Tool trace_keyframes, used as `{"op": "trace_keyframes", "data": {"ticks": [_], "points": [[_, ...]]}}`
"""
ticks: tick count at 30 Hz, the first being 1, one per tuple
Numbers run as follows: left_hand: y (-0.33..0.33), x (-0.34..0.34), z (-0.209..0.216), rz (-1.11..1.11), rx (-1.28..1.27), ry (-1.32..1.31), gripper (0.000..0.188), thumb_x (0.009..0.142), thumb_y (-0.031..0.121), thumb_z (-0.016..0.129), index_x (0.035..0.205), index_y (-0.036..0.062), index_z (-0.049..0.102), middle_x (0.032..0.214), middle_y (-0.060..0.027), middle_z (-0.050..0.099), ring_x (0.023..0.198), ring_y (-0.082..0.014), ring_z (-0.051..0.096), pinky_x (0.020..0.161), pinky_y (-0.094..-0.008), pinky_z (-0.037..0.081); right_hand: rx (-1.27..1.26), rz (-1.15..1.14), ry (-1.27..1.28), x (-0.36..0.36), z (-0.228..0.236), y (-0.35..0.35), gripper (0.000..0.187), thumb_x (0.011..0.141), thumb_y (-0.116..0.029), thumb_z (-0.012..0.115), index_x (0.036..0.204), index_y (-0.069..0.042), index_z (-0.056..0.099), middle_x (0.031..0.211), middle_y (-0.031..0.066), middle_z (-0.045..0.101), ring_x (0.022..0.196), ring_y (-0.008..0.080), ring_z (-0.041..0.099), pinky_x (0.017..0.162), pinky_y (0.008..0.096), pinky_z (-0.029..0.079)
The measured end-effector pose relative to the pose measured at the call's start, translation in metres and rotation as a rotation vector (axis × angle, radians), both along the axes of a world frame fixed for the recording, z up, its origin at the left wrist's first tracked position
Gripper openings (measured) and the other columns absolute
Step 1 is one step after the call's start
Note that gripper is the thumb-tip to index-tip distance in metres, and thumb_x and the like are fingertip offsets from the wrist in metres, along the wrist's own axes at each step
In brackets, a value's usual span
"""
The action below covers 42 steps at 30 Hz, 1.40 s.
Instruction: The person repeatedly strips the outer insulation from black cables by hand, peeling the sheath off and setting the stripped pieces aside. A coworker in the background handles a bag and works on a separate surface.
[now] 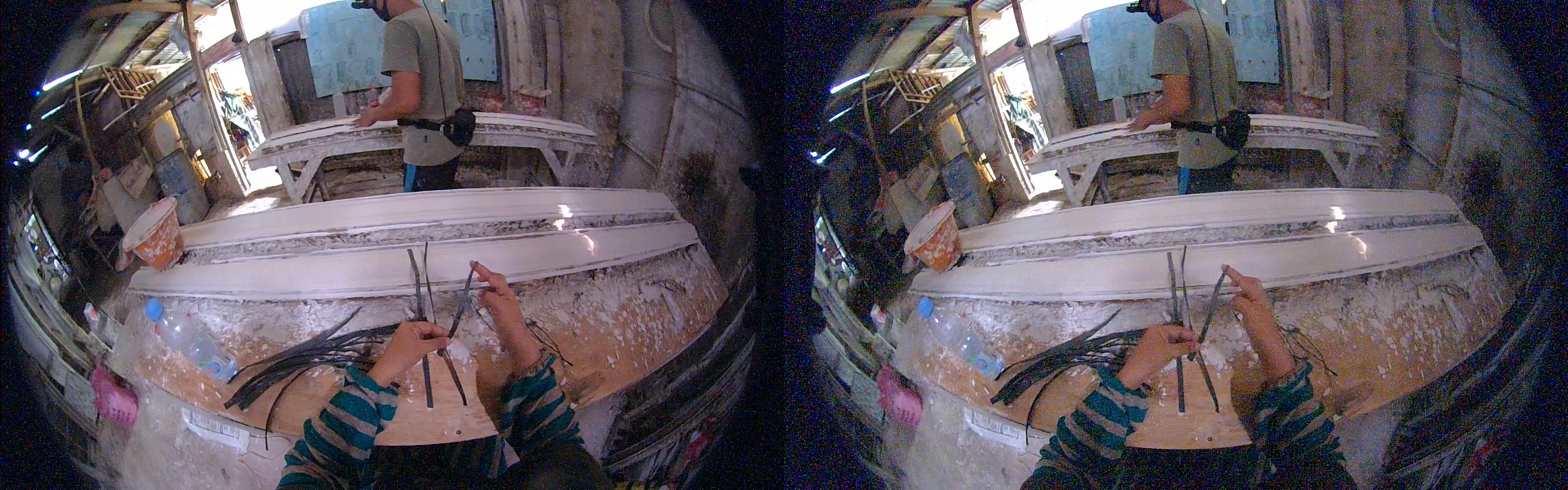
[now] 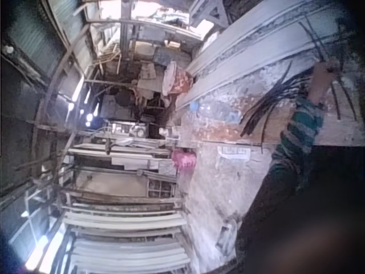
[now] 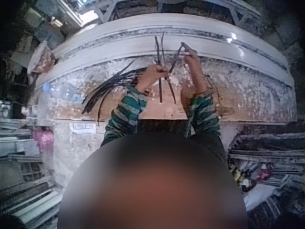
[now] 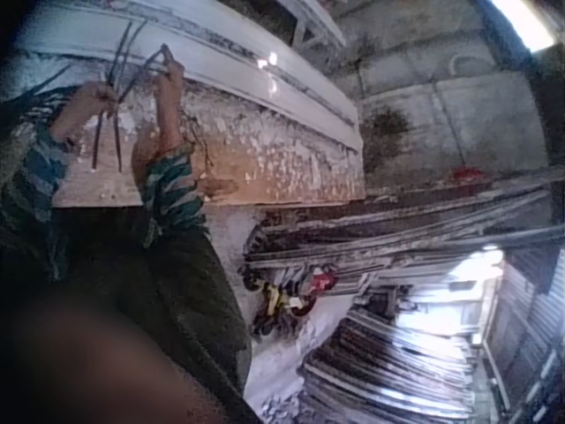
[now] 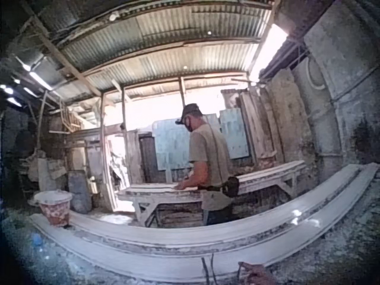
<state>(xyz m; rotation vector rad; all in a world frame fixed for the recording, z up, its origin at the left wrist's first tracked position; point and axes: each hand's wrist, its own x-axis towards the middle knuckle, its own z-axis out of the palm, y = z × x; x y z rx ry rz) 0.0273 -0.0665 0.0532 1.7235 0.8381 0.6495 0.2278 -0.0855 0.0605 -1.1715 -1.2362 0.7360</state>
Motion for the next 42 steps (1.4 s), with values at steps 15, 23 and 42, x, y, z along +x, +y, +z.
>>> {"op": "trace_keyframes", "data": {"ticks": [15,23,42], "points": [[0.006,0.001,-0.016,0.021,-0.293,-0.339,0.016,0.076,0.012,0.067,0.085,-0.0002,0.064,0.074,-0.0009,0.061,0.065,-0.0077,0.052,0.060,-0.0195,0.041,0.059,-0.028,-0.055,-0.001,-0.004,0.003,0.040,0.073,0.000,0.053,0.111,-0.012,0.058,0.095,0.0016,0.047,0.079,0.0103,0.044,0.073,0.0219,0.038],[0.020,-0.001,-0.028,0.174,-0.589,-0.618,0.018,0.079,0.010,0.062,0.095,0.0005,0.059,0.083,-0.0037,0.063,0.069,-0.0087,0.053,0.063,-0.0206,0.043,0.392,0.136,-0.494,-0.032,0.001,-0.010,0.022,0.068,0.003,0.064,0.087,-0.008,0.065,0.081,0.0051,0.053,0.080,0.0180,0.052,0.070,0.0279,0.042],[0.021,-0.003,-0.034,0.077,-0.801,-0.787,0.015,0.082,0.012,0.060,0.095,0.0044,0.059,0.082,-0.0015,0.061,0.071,-0.0092,0.057,0.060,-0.0199,0.046,0.610,0.036,-0.763,-0.043,0.000,-0.016,0.027,0.066,-0.006,0.067,0.091,-0.016,0.065,0.079,0.0045,0.058,0.073,0.0242,0.056,0.061,0.0351,0.045]]}}
